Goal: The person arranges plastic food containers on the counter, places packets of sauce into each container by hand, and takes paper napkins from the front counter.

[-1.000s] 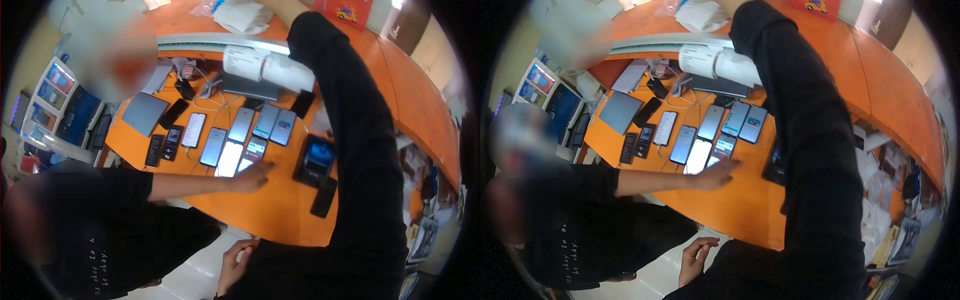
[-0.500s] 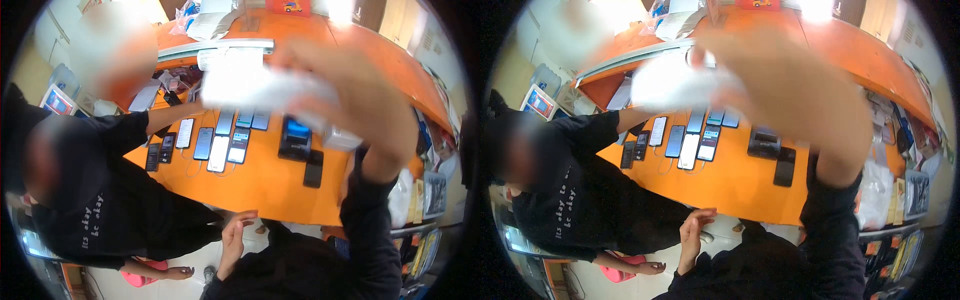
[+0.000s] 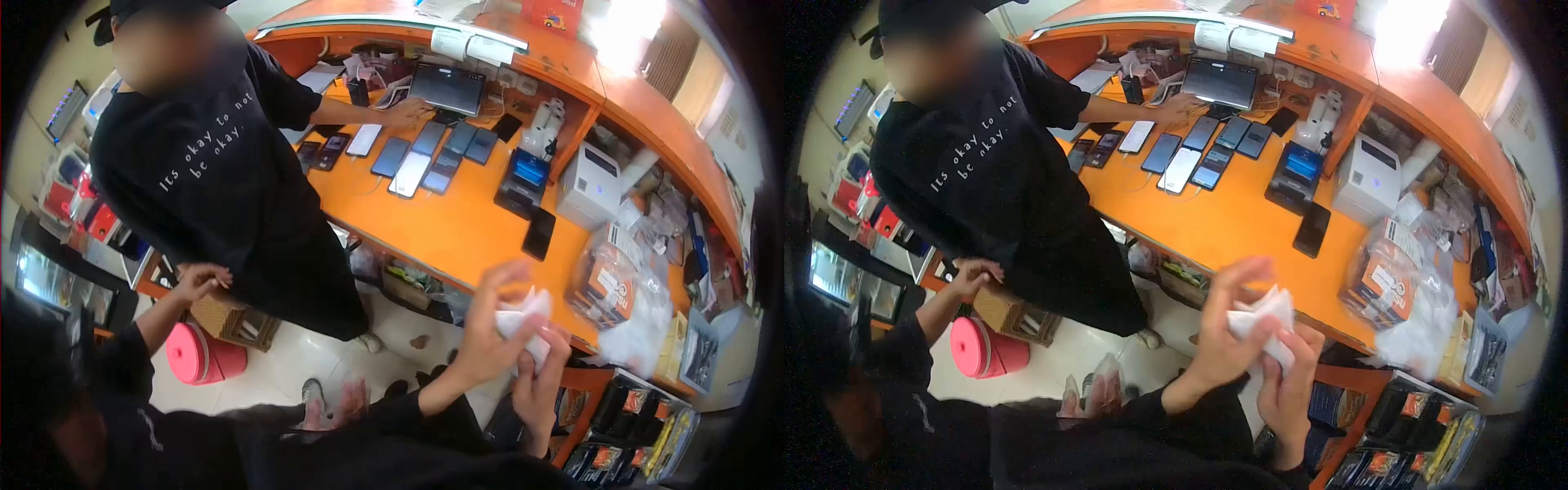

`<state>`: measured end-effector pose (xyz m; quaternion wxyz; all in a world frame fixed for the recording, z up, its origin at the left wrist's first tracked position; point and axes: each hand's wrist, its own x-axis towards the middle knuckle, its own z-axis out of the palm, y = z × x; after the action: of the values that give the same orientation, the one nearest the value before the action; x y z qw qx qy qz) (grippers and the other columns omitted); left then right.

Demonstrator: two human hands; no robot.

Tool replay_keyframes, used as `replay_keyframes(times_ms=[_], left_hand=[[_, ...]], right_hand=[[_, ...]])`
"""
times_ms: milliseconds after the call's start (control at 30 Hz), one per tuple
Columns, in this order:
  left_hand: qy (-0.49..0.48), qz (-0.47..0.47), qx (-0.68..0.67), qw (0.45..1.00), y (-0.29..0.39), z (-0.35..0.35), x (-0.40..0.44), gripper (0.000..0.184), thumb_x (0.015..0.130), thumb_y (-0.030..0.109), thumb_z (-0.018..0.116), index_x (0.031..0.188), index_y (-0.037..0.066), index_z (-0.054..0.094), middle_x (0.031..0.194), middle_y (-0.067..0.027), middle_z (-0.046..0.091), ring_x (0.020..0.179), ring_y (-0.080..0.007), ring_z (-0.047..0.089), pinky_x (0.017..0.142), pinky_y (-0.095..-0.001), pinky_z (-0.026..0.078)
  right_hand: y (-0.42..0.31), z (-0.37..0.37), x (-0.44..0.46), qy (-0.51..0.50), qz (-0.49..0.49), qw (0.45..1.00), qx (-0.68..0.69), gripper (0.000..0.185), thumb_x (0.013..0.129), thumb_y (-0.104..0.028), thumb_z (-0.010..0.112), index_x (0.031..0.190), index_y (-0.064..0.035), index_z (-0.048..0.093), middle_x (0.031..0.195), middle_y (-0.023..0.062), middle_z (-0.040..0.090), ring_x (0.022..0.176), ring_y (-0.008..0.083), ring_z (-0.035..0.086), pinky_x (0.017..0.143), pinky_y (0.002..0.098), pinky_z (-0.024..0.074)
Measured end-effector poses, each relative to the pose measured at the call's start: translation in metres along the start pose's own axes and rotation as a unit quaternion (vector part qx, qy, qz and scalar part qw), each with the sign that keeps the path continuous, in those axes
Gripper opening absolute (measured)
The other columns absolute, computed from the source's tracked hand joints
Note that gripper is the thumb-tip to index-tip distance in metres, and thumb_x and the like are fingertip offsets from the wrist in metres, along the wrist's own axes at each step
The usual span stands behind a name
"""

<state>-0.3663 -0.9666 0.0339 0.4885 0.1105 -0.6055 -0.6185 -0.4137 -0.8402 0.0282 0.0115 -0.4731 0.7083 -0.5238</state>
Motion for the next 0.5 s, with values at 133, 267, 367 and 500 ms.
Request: replay_keyframes(times_ms=[133, 267, 367, 500], left_hand=[[-0.027, -0.006, 0.068, 0.997, 0.009, 0.040, -0.044, 0.030, 0.091, 0.017, 0.063, 0.114, -0.001, 0.057, 0.110, -0.0134, 0.061, 0.094, -0.0235, 0.060, 0.081, -0.0317, 0.048], [0.002, 0.072, 0.198, 0.977, -0.011, 0.090, -0.066, 0.021, 0.096, 0.017, 0.055, 0.104, -0.002, 0.061, 0.103, -0.0140, 0.063, 0.096, -0.0236, 0.058, 0.087, -0.0344, 0.044], [0.018, 0.077, 0.235, 0.969, -0.017, 0.127, -0.090, 0.024, 0.096, 0.021, 0.054, 0.104, -0.001, 0.062, 0.110, -0.0144, 0.056, 0.101, -0.0242, 0.054, 0.091, -0.0360, 0.041], [0.129, -0.063, 0.154, 0.978, -0.013, 0.178, -0.132, 0.038, 0.094, 0.020, 0.060, 0.124, 0.000, 0.050, 0.120, -0.0135, 0.045, 0.105, -0.0203, 0.049, 0.090, -0.0330, 0.042]], right_hand=[[0.033, -0.051, -0.023, 0.008, 0.047, 0.955, 0.293, 0.047, 0.087, -0.018, 0.060, 0.128, -0.0054, 0.040, 0.120, 0.0166, 0.043, 0.109, 0.0284, 0.045, 0.096, 0.0423, 0.0356], [0.080, -0.100, -0.037, -0.092, 0.100, 0.968, 0.212, 0.059, 0.095, -0.036, 0.054, 0.136, 0.0014, 0.033, 0.133, 0.0185, 0.040, 0.122, 0.0253, 0.041, 0.102, 0.0385, 0.0329], [0.085, -0.130, -0.040, -0.126, 0.126, 0.949, 0.260, 0.060, 0.098, -0.042, 0.049, 0.133, 0.0045, 0.036, 0.126, 0.0187, 0.045, 0.116, 0.0266, 0.045, 0.100, 0.0376, 0.0341], [0.121, -0.164, -0.049, -0.166, 0.056, 0.963, 0.205, 0.062, 0.098, -0.054, 0.036, 0.116, 0.0045, 0.048, 0.104, 0.0147, 0.047, 0.094, 0.0233, 0.049, 0.084, 0.0347, 0.0387]])
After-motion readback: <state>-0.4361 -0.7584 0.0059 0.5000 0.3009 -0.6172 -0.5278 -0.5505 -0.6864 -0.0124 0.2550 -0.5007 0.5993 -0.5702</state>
